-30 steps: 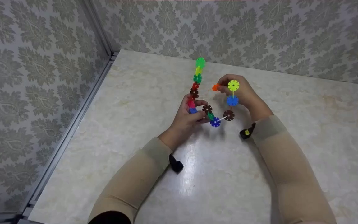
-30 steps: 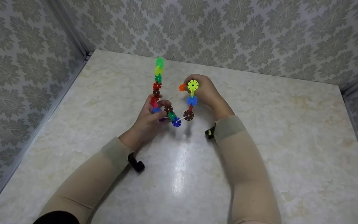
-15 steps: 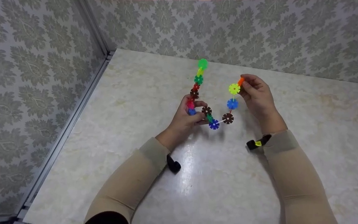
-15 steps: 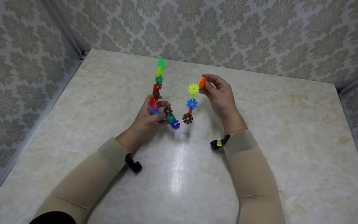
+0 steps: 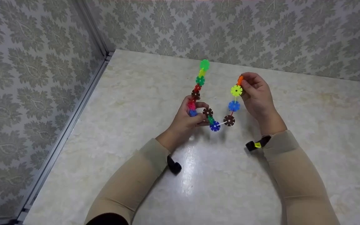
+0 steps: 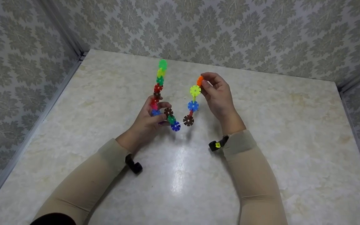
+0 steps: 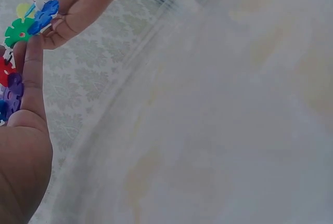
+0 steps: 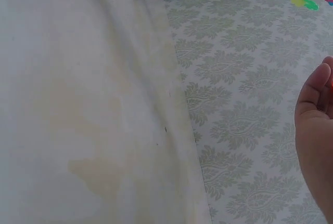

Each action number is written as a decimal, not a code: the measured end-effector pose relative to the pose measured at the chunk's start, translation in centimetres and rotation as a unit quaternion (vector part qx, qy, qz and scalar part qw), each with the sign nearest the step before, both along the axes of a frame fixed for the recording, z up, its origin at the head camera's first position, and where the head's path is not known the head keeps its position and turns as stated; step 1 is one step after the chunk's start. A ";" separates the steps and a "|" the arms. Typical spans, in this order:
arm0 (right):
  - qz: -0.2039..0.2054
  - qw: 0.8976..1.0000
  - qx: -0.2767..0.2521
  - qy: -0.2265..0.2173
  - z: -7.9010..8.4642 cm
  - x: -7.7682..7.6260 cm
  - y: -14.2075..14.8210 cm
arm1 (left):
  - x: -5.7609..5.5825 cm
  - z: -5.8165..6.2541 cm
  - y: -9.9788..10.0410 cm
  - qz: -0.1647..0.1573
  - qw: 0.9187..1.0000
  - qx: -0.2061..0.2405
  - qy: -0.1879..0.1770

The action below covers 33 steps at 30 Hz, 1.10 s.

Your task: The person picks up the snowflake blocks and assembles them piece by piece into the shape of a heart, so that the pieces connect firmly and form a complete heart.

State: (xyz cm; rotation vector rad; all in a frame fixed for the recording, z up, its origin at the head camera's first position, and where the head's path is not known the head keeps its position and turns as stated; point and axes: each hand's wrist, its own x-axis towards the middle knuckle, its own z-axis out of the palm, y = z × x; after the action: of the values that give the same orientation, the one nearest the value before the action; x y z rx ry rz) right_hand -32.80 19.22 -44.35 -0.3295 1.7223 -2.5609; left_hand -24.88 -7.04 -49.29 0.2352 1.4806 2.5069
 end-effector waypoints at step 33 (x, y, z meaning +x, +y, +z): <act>0.135 0.988 -0.021 0.073 0.2 0.4 1.2 | -0.1 0.0 0.0 0.000 1.000 0.016 -0.017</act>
State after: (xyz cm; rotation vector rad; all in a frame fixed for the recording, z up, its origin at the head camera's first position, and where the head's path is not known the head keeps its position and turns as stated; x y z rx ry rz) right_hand -32.42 20.44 -44.19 -0.7150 1.5422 -2.4318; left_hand -24.98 -7.05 -49.29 0.1978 1.4294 2.5237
